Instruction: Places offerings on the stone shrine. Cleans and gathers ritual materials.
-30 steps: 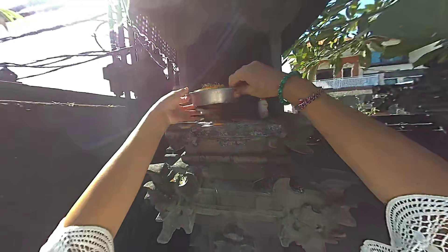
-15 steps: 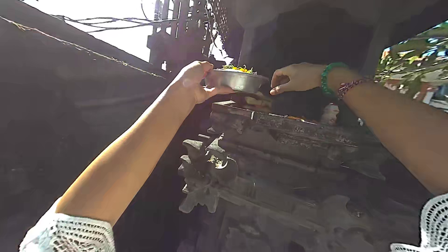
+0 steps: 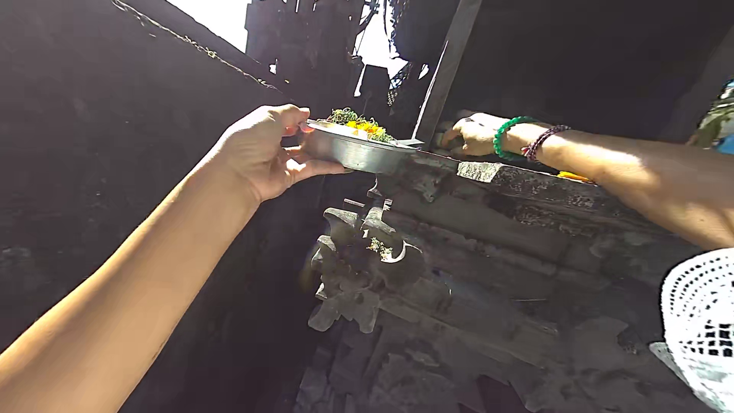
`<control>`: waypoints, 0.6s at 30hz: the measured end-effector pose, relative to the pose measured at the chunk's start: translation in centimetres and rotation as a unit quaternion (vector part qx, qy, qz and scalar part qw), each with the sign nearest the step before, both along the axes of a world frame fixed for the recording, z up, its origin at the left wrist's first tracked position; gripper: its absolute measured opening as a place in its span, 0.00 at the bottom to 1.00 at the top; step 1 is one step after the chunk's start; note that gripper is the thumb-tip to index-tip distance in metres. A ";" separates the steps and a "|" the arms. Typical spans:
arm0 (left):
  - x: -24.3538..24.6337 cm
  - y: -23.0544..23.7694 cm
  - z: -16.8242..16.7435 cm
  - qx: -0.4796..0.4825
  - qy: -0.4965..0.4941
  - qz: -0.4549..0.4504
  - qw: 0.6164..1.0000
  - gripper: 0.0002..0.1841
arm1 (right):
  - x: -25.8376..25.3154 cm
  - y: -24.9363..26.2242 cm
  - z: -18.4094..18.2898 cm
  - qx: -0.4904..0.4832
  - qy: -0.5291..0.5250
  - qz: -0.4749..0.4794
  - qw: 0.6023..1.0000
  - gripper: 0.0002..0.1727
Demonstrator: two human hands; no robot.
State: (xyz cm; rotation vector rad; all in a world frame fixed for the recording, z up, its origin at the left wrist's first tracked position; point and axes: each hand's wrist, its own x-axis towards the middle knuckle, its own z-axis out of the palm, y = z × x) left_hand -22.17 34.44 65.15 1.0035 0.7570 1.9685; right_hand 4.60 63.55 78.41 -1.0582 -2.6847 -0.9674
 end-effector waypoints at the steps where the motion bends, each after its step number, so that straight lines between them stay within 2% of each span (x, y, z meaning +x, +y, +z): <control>1: 0.0 0.1 -0.3 -0.003 -0.003 -0.009 1.000 0.19 | -0.4 -0.9 -0.3 -0.003 0.000 -0.023 1.000 0.09; 7: 1.2 1.0 -2.2 -0.047 -0.014 -0.075 0.996 0.21 | 0.4 -3.4 1.2 0.000 0.023 -0.024 0.999 0.09; 12: 4.0 1.8 -3.3 -0.064 -0.006 -0.128 0.990 0.21 | 1.7 -7.1 2.3 0.006 0.070 0.077 0.995 0.08; 18: 7.1 3.8 -2.7 -0.060 -0.016 -0.179 0.982 0.21 | 1.2 -13.3 1.1 0.030 0.070 0.115 0.991 0.07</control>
